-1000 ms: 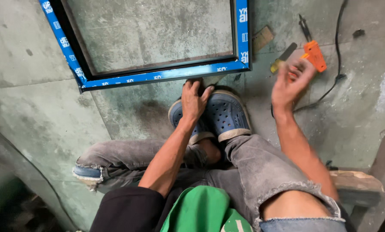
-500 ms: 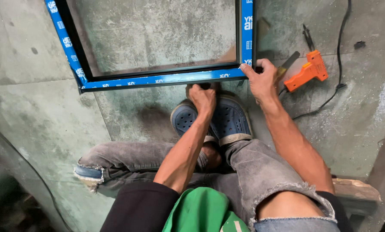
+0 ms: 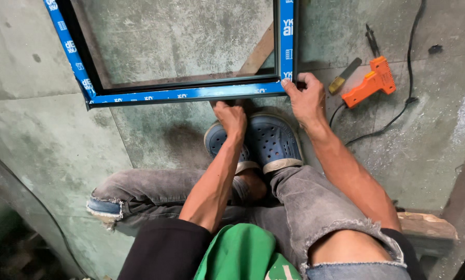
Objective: The person applies a sealant from an orange tube to the joints of a black window frame, then uses a small piece of wood to smooth and press the sealant into the corners.
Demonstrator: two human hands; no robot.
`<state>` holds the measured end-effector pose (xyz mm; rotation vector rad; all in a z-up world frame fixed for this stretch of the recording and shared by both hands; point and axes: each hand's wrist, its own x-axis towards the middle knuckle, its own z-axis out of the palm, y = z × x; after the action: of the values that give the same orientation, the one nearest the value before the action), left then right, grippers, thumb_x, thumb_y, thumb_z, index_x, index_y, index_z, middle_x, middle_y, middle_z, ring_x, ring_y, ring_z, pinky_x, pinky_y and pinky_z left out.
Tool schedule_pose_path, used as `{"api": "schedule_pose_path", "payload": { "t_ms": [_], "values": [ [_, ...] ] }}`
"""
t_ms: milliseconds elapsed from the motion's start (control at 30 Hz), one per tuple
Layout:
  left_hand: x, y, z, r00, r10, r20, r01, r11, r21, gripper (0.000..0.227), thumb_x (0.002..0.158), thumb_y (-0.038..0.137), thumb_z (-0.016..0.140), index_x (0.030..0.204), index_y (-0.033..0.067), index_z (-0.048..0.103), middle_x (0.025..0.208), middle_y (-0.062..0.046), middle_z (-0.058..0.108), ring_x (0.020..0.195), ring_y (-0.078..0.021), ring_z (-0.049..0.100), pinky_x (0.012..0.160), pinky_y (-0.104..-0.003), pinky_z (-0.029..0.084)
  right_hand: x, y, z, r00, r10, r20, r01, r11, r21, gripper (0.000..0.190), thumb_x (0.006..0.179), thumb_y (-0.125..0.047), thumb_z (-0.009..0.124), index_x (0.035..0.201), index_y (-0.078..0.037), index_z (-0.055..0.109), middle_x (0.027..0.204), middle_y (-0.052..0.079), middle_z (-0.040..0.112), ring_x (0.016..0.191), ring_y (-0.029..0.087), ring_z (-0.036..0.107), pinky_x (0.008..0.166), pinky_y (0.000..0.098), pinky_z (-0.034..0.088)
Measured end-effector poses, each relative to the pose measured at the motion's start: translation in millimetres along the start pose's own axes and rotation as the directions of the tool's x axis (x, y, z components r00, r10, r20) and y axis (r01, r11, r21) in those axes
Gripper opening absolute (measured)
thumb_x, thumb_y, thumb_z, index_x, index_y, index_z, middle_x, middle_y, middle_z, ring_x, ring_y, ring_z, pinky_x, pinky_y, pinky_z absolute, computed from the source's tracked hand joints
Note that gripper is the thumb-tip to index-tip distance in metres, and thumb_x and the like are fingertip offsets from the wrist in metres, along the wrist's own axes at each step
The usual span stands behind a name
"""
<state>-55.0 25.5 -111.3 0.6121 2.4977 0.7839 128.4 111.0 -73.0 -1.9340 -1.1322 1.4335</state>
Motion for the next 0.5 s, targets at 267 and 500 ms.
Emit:
{"api": "schedule_pose_path", "payload": {
  "t_ms": [267,500],
  "values": [
    [14.4,-17.1,-3.6,0.992,-0.077,-0.103,0.071,0.996,-0.061,0.095,0.076,0.000,0.066,0.156,-0.0080,0.016,0.153,-0.037,0.018,0.146,-0.0536,0.022,0.125,-0.054,0.022,8.9,30.3,10.1,0.999,0.013,0.045,-0.012,1.000,-0.013,0.038,0.092,-0.039,0.085,0.115,-0.011,0.073,0.088,0.011,0.073,0.081,0.018,0.071,0.069,0.0343,0.056],
    [-47.1,22.8,-21.4,0.935,-0.155,0.318,0.326,0.728,-0.603,0.074,0.087,0.016,0.073,0.148,-0.0019,0.035,0.133,-0.022,0.059,0.120,-0.0265,0.063,0.104,-0.035,0.051,-3.1,79.4,-71.5,0.705,-0.260,-0.660,0.257,0.961,-0.104,0.082,0.103,-0.062,0.081,0.151,-0.021,0.028,0.153,0.018,0.045,0.131,0.037,0.061,0.098,0.0462,0.058]
  ]
}}
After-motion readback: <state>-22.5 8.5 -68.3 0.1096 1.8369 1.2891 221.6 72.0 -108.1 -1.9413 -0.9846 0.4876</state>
